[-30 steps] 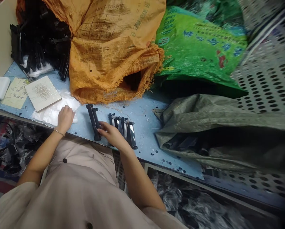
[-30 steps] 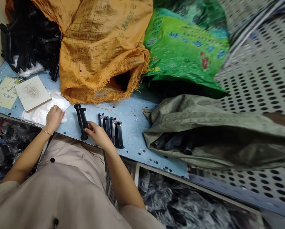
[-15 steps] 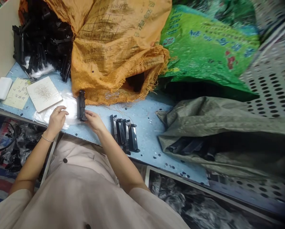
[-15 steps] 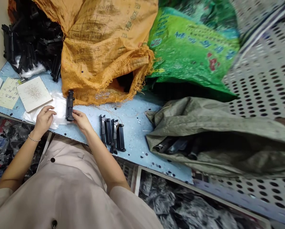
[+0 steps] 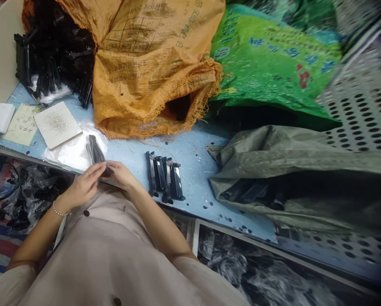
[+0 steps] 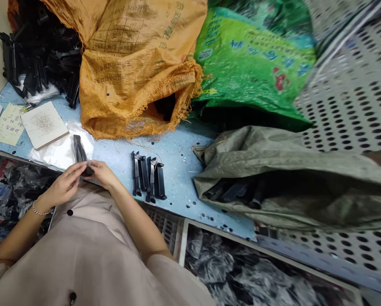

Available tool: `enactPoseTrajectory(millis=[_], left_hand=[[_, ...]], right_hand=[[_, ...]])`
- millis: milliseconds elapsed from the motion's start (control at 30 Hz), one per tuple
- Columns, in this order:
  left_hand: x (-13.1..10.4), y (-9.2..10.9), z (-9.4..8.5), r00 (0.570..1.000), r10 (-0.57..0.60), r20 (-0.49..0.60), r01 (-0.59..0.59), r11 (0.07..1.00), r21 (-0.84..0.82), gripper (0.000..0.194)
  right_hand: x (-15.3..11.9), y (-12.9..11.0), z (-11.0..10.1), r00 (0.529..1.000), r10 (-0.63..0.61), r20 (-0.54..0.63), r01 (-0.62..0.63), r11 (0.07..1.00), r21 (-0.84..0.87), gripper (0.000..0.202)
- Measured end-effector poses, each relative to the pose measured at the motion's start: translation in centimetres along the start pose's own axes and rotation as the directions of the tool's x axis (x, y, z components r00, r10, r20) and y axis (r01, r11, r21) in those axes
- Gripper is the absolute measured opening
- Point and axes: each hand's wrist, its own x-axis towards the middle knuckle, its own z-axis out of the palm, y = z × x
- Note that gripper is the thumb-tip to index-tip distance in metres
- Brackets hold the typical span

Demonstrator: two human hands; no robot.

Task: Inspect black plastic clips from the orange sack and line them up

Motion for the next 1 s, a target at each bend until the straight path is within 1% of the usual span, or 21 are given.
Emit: enactPoseTrajectory(millis=[67, 167, 233, 267, 300, 333, 367, 433, 467, 500, 533, 567, 600, 667, 700, 733, 800, 833, 867, 933, 1000], left_hand=[[-1.2, 1.7, -0.8, 1.000, -0.022, -0.008, 0.022, 0.999, 0.047, 0.062], [-4.2, 3.6, -4.2, 0.994, -0.110, -0.009, 0.110, 0.988, 0.108, 0.041], [-7.4, 3.7, -7.6, 0.960, -0.271, 0.075, 0.260, 0.956, 0.134, 0.030], [-9.2, 3.0, -9.2, 0.918, -0.371, 0.140, 0.349, 0.924, 0.156, 0.028], [-11.2, 1.8, -10.8, 0.861, -0.477, 0.176, 0.445, 0.875, 0.190, 0.026], [-13.1, 0.0, -12.0, 0.780, -0.587, 0.217, 0.542, 0.807, 0.237, 0.028], [-15.0, -2.1, -12.9, 0.685, -0.689, 0.238, 0.626, 0.723, 0.291, 0.029], [-18.3, -7.1, -13.5, 0.441, -0.864, 0.240, 0.743, 0.502, 0.443, 0.026], [-19.5, -9.5, -13.3, 0.318, -0.923, 0.214, 0.761, 0.384, 0.523, 0.022], [-20.5, -11.6, -12.9, 0.226, -0.957, 0.183, 0.764, 0.291, 0.576, 0.018], [-21.1, -13.3, -12.5, 0.168, -0.974, 0.152, 0.760, 0.226, 0.609, 0.016], [-21.2, -14.6, -12.0, 0.143, -0.981, 0.130, 0.757, 0.193, 0.624, 0.016], [-20.9, -15.3, -11.4, 0.145, -0.982, 0.118, 0.755, 0.187, 0.629, 0.018], [-18.8, -15.2, -10.3, 0.215, -0.968, 0.130, 0.791, 0.251, 0.558, 0.025], [-17.0, -14.5, -9.5, 0.279, -0.948, 0.153, 0.829, 0.319, 0.459, 0.029], [-14.7, -13.3, -8.6, 0.368, -0.912, 0.180, 0.856, 0.408, 0.318, 0.034], [-9.3, -10.3, -6.1, 0.591, -0.782, 0.195, 0.804, 0.591, -0.067, 0.040], [-6.3, -8.8, -4.6, 0.694, -0.696, 0.184, 0.720, 0.672, -0.172, 0.039], [-3.4, -7.3, -3.0, 0.766, -0.636, 0.093, 0.637, 0.734, -0.234, 0.035], [1.7, -5.4, 0.1, 0.832, -0.532, -0.157, 0.512, 0.845, -0.151, 0.023], [5.0, -5.0, 2.2, 0.845, -0.451, -0.288, 0.484, 0.873, 0.052, 0.012]], right_hand=[[-0.8, -0.5, 1.6, 0.988, -0.149, 0.027, 0.151, 0.950, -0.275, 0.018], [-3.1, -1.6, 2.9, 0.947, -0.205, 0.246, 0.300, 0.841, -0.451, 0.027], [-4.9, -2.9, 1.9, 0.938, -0.194, 0.287, 0.325, 0.781, -0.533, 0.037], [-5.9, -3.7, 0.9, 0.954, -0.201, 0.224, 0.299, 0.721, -0.625, 0.037], [-6.8, -4.5, -0.5, 0.970, -0.217, 0.111, 0.226, 0.630, -0.743, 0.036], [-7.7, -5.3, -2.1, 0.967, -0.249, -0.043, 0.093, 0.508, -0.856, 0.033], [-8.6, -6.1, -3.7, 0.936, -0.285, -0.209, -0.094, 0.369, -0.925, 0.031], [-10.0, -6.9, -6.5, 0.844, -0.293, -0.449, -0.436, 0.115, -0.893, 0.029], [-10.6, -7.1, -7.5, 0.812, -0.269, -0.519, -0.535, 0.014, -0.845, 0.029], [-11.1, -7.0, -8.2, 0.798, -0.230, -0.558, -0.584, -0.062, -0.810, 0.030], [-11.5, -6.7, -8.6, 0.797, -0.193, -0.573, -0.598, -0.112, -0.794, 0.030], [-11.8, -6.3, -8.8, 0.807, -0.164, -0.568, -0.589, -0.140, -0.796, 0.031], [-12.0, -5.8, -8.8, 0.819, -0.149, -0.554, -0.573, -0.152, -0.806, 0.031], [-12.2, -4.8, -8.8, 0.839, -0.146, -0.524, -0.541, -0.135, -0.830, 0.034], [-12.1, -4.4, -8.9, 0.846, -0.152, -0.511, -0.528, -0.099, -0.844, 0.035], [-11.8, -4.0, -9.1, 0.852, -0.159, -0.498, -0.509, -0.034, -0.860, 0.035], [-10.9, -3.4, -9.5, 0.871, -0.163, -0.463, -0.427, 0.214, -0.878, 0.037], [-10.2, -3.2, -9.7, 0.888, -0.156, -0.433, -0.348, 0.386, -0.854, 0.038], [-9.4, -3.1, -9.7, 0.909, -0.144, -0.390, -0.250, 0.562, -0.789, 0.040], [-7.8, -2.8, -9.2, 0.953, -0.114, -0.282, -0.067, 0.824, -0.562, 0.043], [-6.3, -2.6, -8.3, 0.978, -0.093, -0.187, 0.022, 0.936, -0.352, 0.049]])
